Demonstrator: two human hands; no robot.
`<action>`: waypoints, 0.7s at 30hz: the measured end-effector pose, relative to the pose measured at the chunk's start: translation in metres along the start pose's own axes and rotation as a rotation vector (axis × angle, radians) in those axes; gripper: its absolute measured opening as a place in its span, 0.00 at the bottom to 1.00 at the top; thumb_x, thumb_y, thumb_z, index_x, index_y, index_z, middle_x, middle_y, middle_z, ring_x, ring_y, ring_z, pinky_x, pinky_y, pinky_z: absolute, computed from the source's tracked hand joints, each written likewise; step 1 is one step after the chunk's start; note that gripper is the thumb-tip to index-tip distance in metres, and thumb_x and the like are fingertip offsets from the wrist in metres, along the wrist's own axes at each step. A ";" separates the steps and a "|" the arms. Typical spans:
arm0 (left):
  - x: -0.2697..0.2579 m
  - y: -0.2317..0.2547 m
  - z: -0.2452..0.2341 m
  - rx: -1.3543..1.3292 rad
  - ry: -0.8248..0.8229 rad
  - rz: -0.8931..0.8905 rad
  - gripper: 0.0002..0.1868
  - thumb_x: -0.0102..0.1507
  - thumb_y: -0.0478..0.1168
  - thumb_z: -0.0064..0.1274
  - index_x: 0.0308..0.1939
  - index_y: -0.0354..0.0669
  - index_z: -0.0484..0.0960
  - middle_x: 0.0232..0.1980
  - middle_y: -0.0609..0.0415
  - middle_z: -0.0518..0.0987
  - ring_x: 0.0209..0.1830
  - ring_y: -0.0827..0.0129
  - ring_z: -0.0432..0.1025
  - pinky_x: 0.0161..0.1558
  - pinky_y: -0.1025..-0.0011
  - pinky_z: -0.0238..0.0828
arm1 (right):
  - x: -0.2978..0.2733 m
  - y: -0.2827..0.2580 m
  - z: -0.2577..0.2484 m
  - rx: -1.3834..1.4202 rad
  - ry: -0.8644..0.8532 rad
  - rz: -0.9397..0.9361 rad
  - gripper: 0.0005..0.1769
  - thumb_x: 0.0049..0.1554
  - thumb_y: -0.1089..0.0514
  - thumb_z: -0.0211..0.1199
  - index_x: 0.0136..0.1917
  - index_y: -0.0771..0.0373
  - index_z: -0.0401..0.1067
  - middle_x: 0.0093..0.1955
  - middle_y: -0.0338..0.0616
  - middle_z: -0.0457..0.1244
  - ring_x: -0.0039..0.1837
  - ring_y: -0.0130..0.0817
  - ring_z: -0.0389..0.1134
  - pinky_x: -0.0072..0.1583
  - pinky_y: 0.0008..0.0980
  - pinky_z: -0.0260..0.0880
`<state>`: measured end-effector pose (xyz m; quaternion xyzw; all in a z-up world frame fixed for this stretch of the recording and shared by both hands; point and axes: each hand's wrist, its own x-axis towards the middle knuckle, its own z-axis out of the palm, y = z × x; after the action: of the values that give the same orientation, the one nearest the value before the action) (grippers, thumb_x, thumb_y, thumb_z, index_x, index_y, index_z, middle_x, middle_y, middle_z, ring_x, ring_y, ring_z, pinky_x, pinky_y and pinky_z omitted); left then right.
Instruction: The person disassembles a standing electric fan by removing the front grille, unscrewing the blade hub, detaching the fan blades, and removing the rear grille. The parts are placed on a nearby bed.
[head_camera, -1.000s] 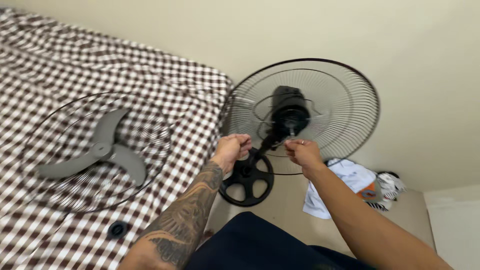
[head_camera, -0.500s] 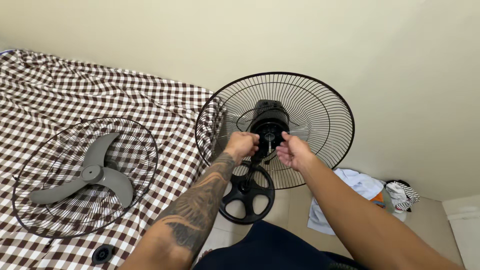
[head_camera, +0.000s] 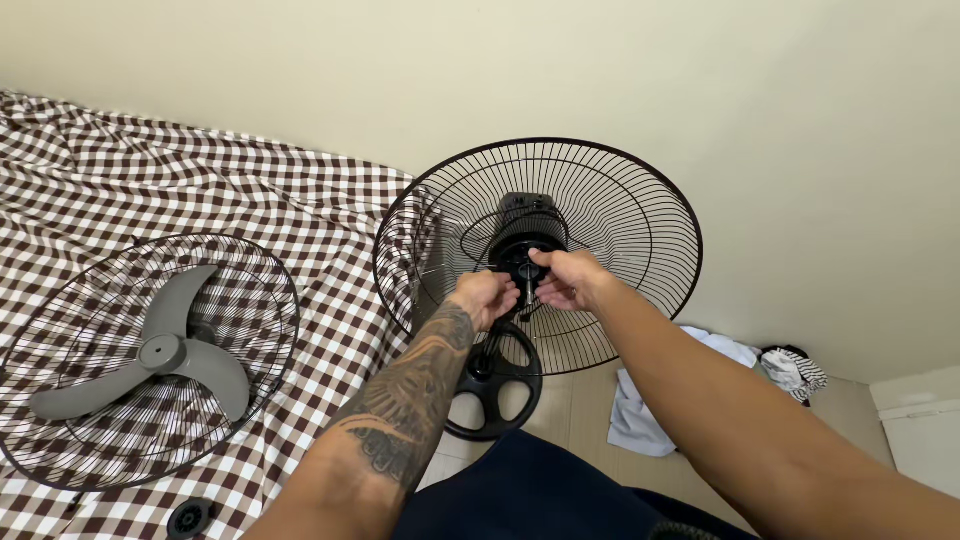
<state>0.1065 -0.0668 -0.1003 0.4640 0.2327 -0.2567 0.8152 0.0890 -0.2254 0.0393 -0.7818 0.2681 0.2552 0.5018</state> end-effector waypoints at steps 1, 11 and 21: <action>0.003 -0.001 -0.001 -0.003 -0.027 -0.012 0.15 0.72 0.39 0.47 0.57 0.29 0.77 0.50 0.48 0.79 0.40 0.66 0.76 0.36 0.72 0.75 | 0.001 0.000 0.000 0.008 -0.018 0.014 0.34 0.56 0.33 0.66 0.47 0.72 0.75 0.42 0.50 0.70 0.44 0.37 0.71 0.48 0.36 0.74; 0.004 0.008 0.001 0.006 -0.028 -0.022 0.10 0.70 0.36 0.43 0.48 0.34 0.78 0.48 0.49 0.80 0.47 0.62 0.77 0.46 0.66 0.75 | 0.007 0.000 -0.004 -0.003 -0.067 0.042 0.36 0.55 0.31 0.65 0.50 0.71 0.74 0.46 0.51 0.71 0.49 0.38 0.72 0.52 0.36 0.73; -0.080 0.053 0.042 0.317 0.163 -0.082 0.29 0.63 0.61 0.58 0.44 0.34 0.79 0.40 0.50 0.82 0.35 0.64 0.76 0.36 0.67 0.74 | 0.025 0.007 -0.012 0.169 -0.203 0.148 0.34 0.51 0.34 0.69 0.53 0.67 0.72 0.49 0.44 0.68 0.48 0.31 0.69 0.51 0.30 0.72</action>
<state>0.0852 -0.0641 0.0024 0.5962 0.2735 -0.2847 0.6990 0.1044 -0.2431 0.0227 -0.6852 0.2931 0.3459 0.5701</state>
